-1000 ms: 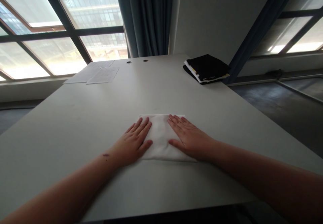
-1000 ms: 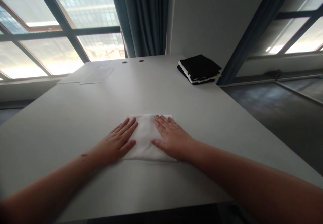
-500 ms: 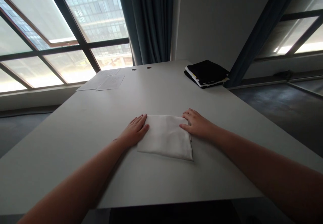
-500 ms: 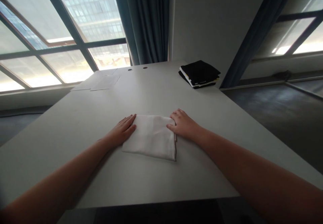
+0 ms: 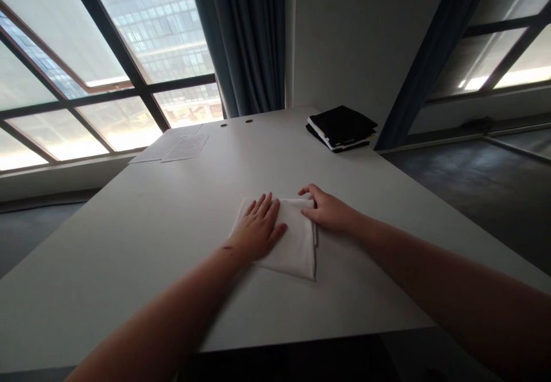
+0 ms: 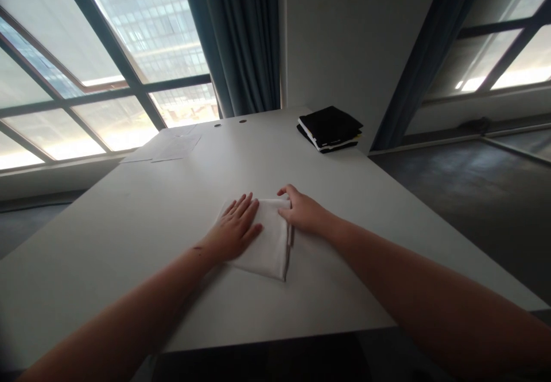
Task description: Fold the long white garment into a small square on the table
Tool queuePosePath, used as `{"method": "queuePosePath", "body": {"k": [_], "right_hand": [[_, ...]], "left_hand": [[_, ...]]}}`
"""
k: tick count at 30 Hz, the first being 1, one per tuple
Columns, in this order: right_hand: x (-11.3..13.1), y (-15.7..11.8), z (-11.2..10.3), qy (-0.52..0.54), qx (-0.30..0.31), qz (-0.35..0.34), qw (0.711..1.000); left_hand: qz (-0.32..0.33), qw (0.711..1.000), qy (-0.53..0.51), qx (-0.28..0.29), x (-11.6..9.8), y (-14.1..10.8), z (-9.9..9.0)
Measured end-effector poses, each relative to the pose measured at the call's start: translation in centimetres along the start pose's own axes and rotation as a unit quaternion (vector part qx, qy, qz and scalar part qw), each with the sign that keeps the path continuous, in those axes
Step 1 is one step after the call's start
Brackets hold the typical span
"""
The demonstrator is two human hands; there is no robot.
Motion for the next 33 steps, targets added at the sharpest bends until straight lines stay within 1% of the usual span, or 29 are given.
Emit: {"method": "queuePosePath", "body": {"k": [3,5,8,10,12,14,17,20,23,26,29,31,33], "right_hand": [[-0.1,-0.1,-0.2,-0.097,0.061,0.036,0.993],[0.1,-0.3,-0.3,-0.14,0.08,0.048,0.986],[0.5,-0.4,0.0,-0.161,0.093,0.034,0.982],[0.8,-0.6,0.1,-0.141,0.086,0.017,0.986],[1.2,-0.8,0.1,-0.106,0.061,-0.01,0.993],[1.7,-1.2,0.2,-0.054,0.043,-0.05,0.996],[2.8,-1.7,0.6,0.029,0.05,-0.13,0.99],[3.4,-2.2,0.9,0.057,0.061,-0.199,0.977],[3.4,-2.5,0.8,0.055,0.082,-0.241,0.965],[3.2,-2.7,0.7,0.057,0.12,-0.259,0.957],[3.2,-2.8,0.4,0.072,0.121,-0.253,0.957],[3.2,-2.8,0.4,0.091,0.123,-0.235,0.96],[3.1,-2.6,0.6,0.113,0.127,-0.217,0.961]], "left_hand": [[0.002,1.0,0.0,0.027,-0.7,0.5,0.8],[-0.001,1.0,0.003,0.024,-0.6,0.4,0.9],[0.006,1.0,0.011,0.014,-0.3,0.0,0.8],[0.012,1.0,0.019,0.002,-0.2,-0.4,0.3],[0.004,1.0,0.027,-0.014,0.1,-1.0,-0.6],[-0.019,0.999,0.036,-0.021,0.6,-1.7,-1.6],[-0.036,0.998,0.033,-0.027,1.4,-2.6,-2.8],[0.005,0.999,0.001,-0.04,1.5,-2.8,-3.3],[0.037,0.998,-0.042,-0.037,1.5,-2.5,-2.8],[0.05,0.996,-0.062,-0.029,1.4,-2.2,-2.3],[0.048,0.996,-0.069,-0.007,1.5,-2.1,-2.3],[0.031,0.996,-0.078,0.024,1.7,-2.1,-2.6],[0.016,0.993,-0.092,0.071,1.9,-2.2,-2.9]]}}
Point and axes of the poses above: each hand's wrist, its own y-axis towards the middle knuckle, its own z-axis out of the palm, x = y × z, the point moved 5 cm from there along y, towards the middle knuckle, and after that the axes turned 9 degrees about x, right-handed, at the moved point
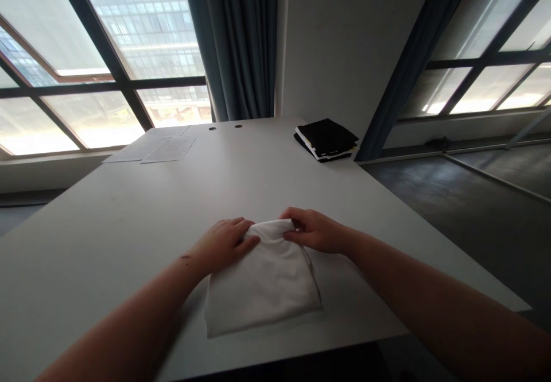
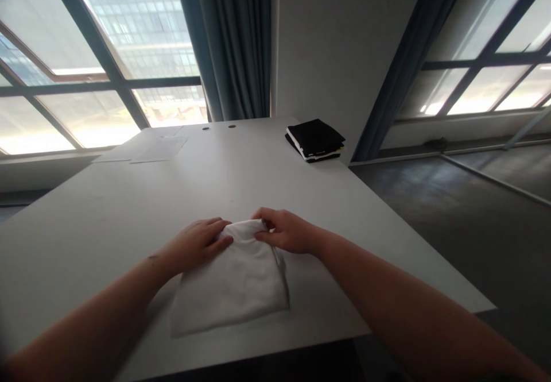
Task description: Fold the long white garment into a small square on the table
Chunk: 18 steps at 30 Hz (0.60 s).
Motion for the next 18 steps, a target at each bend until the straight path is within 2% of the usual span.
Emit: {"method": "queuePosePath", "body": {"k": [3,7,11,18], "right_hand": [[-0.4,0.2,0.2,0.028,-0.011,0.011,0.999],[-0.9,0.4,0.3,0.023,-0.033,0.039,0.998],[-1.4,0.5,0.4,0.045,-0.027,0.077,0.996],[-0.4,0.3,1.2,0.127,-0.013,0.012,0.992]], "left_hand": [[-0.013,0.998,-0.034,0.049,-0.2,-0.4,-0.2],[-0.039,0.998,-0.035,0.036,-0.6,-0.6,0.0],[-0.053,0.998,-0.03,0.033,-0.6,-0.6,0.2],[-0.057,0.992,-0.114,0.006,-1.4,-0.5,0.0]]}}
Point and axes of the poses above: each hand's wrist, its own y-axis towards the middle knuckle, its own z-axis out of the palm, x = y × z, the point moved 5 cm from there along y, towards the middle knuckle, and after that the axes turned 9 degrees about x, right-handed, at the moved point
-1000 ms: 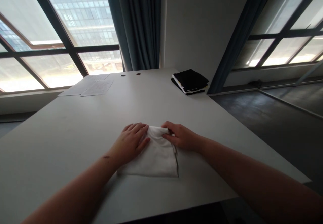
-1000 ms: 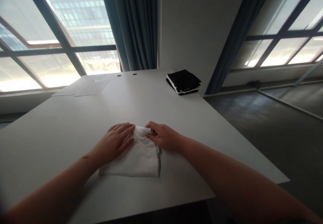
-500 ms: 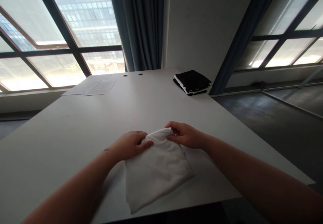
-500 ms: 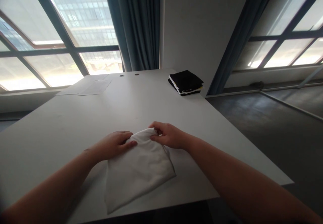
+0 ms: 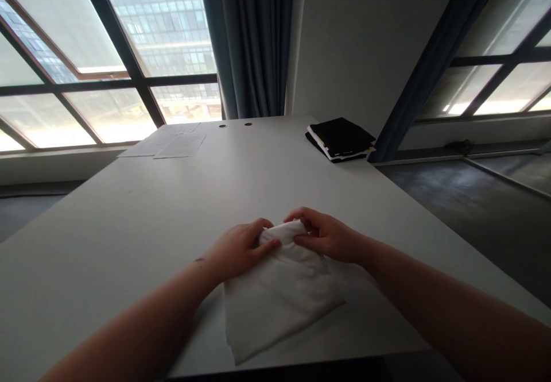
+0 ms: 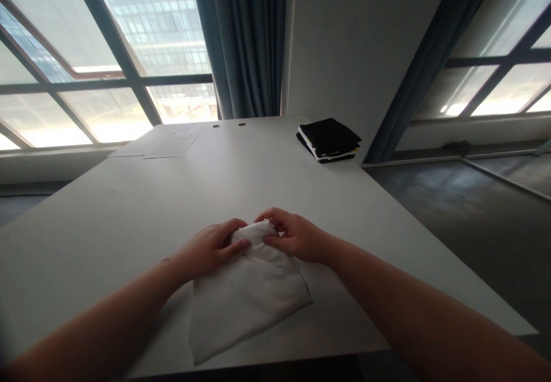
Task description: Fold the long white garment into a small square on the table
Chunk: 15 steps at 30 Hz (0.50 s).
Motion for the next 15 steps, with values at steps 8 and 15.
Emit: {"method": "queuePosePath", "body": {"k": [8,15], "right_hand": [[-1.5,0.8,-0.2,0.191,-0.006,0.018,0.981],[-1.5,0.6,0.1,0.014,0.142,0.053,0.988]], "left_hand": [[-0.067,0.997,-0.011,-0.039,1.5,0.6,-0.1],[-0.073,0.989,-0.116,-0.049,2.5,0.6,-0.2]]}}
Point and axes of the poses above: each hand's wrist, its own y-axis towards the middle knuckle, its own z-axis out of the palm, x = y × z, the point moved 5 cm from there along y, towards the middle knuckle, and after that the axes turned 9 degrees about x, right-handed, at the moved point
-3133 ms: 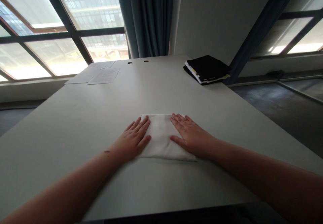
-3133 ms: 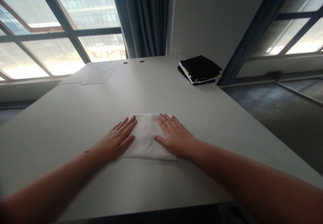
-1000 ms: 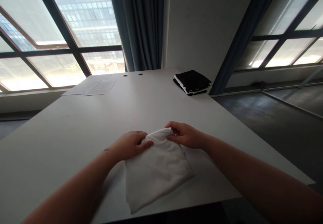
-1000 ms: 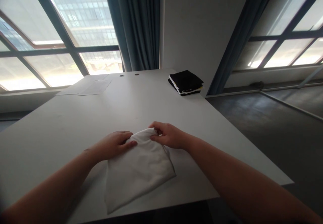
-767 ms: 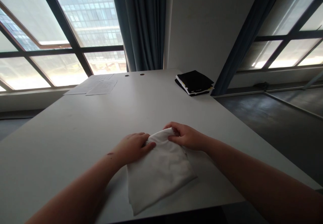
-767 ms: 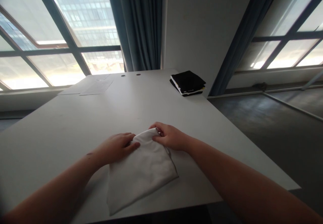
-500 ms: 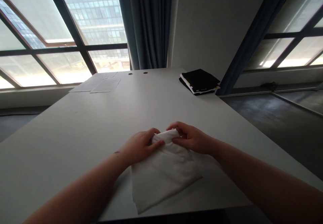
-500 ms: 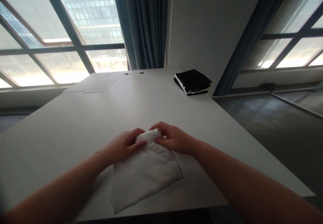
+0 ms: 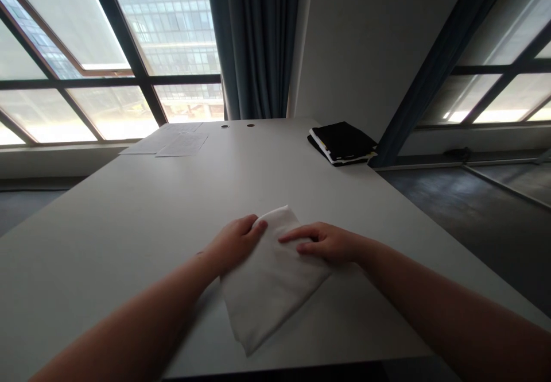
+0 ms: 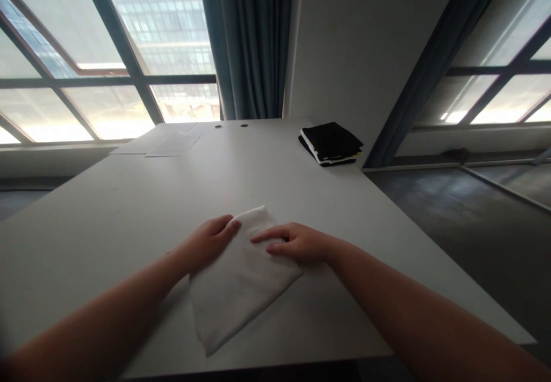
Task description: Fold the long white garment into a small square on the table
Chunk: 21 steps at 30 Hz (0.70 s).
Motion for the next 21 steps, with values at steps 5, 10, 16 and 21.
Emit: {"method": "queuePosePath", "body": {"k": [5,10,16,21], "right_hand": [[0.0,0.2,-0.1,-0.012,-0.034,-0.02,0.999],[-0.8,0.4,-0.7,0.0,-0.127,0.026,0.992],[0.7,-0.2,-2.8,-0.098,-0.129,0.056,0.985],[6.8,-0.6,-6.6,-0.282,-0.061,0.098,0.952]], "left_hand": [[0.02,0.998,0.051,0.019,-0.6,-0.2,0.5],[-0.071,0.982,0.173,-0.033,0.3,0.2,-0.1],[-0.106,0.963,0.247,-0.034,1.7,0.5,-0.5],[-0.119,0.957,0.259,-0.053,3.0,0.7,-1.2]]}}
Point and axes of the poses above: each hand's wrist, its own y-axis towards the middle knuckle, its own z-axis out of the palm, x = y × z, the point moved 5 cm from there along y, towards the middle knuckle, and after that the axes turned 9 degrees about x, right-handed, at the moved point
